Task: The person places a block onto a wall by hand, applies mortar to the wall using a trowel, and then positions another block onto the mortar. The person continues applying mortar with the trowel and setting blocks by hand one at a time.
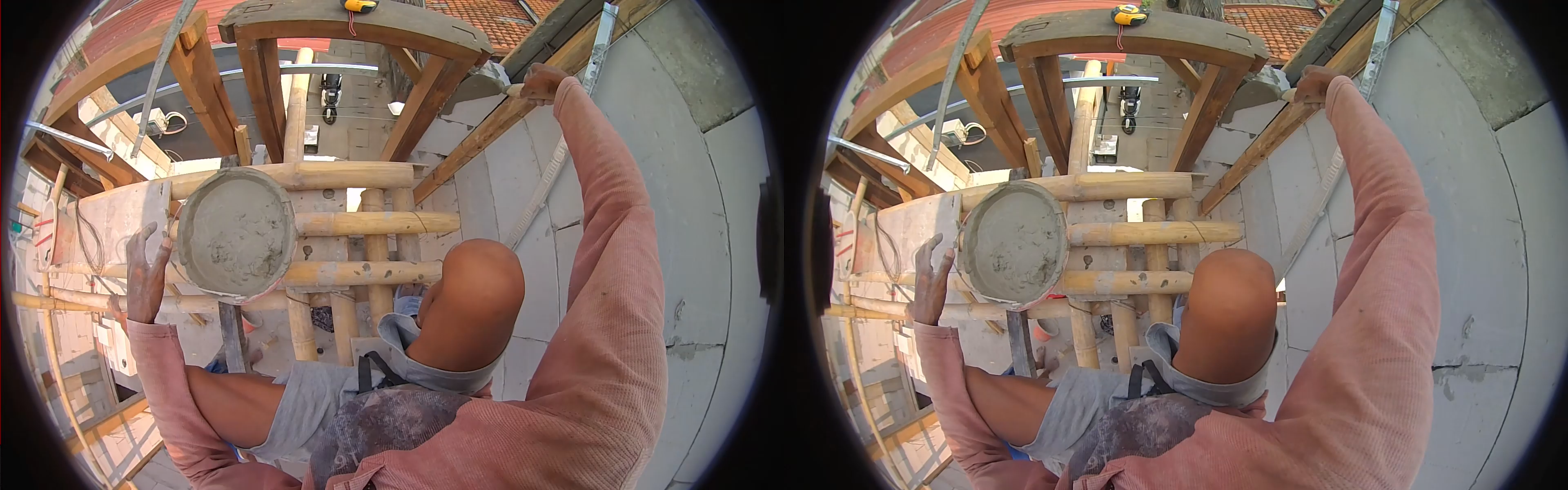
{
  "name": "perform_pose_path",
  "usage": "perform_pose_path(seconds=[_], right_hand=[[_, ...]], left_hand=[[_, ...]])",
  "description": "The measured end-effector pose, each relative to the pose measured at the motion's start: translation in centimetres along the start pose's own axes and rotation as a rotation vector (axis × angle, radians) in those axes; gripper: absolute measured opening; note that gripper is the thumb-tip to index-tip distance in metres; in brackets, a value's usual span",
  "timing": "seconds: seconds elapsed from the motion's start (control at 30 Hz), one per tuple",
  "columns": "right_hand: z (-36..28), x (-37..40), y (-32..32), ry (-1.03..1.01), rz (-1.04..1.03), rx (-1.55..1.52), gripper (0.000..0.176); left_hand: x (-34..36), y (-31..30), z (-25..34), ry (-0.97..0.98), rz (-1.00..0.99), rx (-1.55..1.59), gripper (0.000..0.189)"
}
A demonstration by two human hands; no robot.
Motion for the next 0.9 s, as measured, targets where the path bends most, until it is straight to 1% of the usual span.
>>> perform_pose_path(seconds=[0.07, 0.17, 0.27, 0.37, 0.47, 0.57, 0.63, 0.77, 0.8, 0.9], right_hand=[[1.3, 0.9, -2.5, 0.063, 0.067, -0.102, 0.028], [2.1, 2.1, -4.1, 0.045, -0.032, -0.158, 0.025], [2.9, 4.7, -5.2, 0.073, -0.003, -0.293, 0.033], [3.6, 6.3, -5.8, 0.088, 0.1, -0.17, 0.032], [3.8, 7.9, -4.1, 0.077, 0.065, -0.237, 0.03], [1.2, 10.2, -1.5, 0.049, 0.22, 0.203, 0.032], [-1.0, 10.3, 2.1, 0.03, 0.224, 0.347, 0.031], [-2.5, 7.0, 8.4, -0.093, 0.375, 0.365, 0.023], [-2.9, 6.9, 8.5, -0.122, 0.415, 0.371, 0.022], [-3.3, 6.0, 7.8, -0.118, 0.462, 0.4, 0.028]], left_hand=[[-0.1, 0.3, -0.2, 0.0, -0.011, -0.005, 0.051], [-0.5, 0.7, -0.2, 0.002, -0.017, 0.01, 0.05], [-0.8, 1.0, 0.0, -0.001, -0.021, 0.037, 0.05], [-0.9, 1.1, 0.2, -0.001, -0.032, 0.035, 0.05], [-0.8, 1.1, -0.3, -0.017, -0.035, 0.036, 0.051], [-0.4, 1.1, -0.8, -0.015, -0.036, 0.05, 0.052], [-0.4, 1.2, -0.9, -0.016, -0.047, 0.055, 0.052], [0.2, 0.9, -0.6, -0.02, -0.04, 0.022, 0.051], [0.3, 0.6, -0.3, -0.031, -0.036, 0.013, 0.05], [0.6, 0.2, -0.4, -0.055, -0.03, 0.006, 0.051]])
Point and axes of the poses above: each hand's wrist, its own x-axis away from the middle knuckle, its own y-axis out of the palm, z = x × y, the point moved 10 cm from there along -x, towards the middle knuckle, and after that the axes turned 9 degrees about y, right-handed, at the moved point
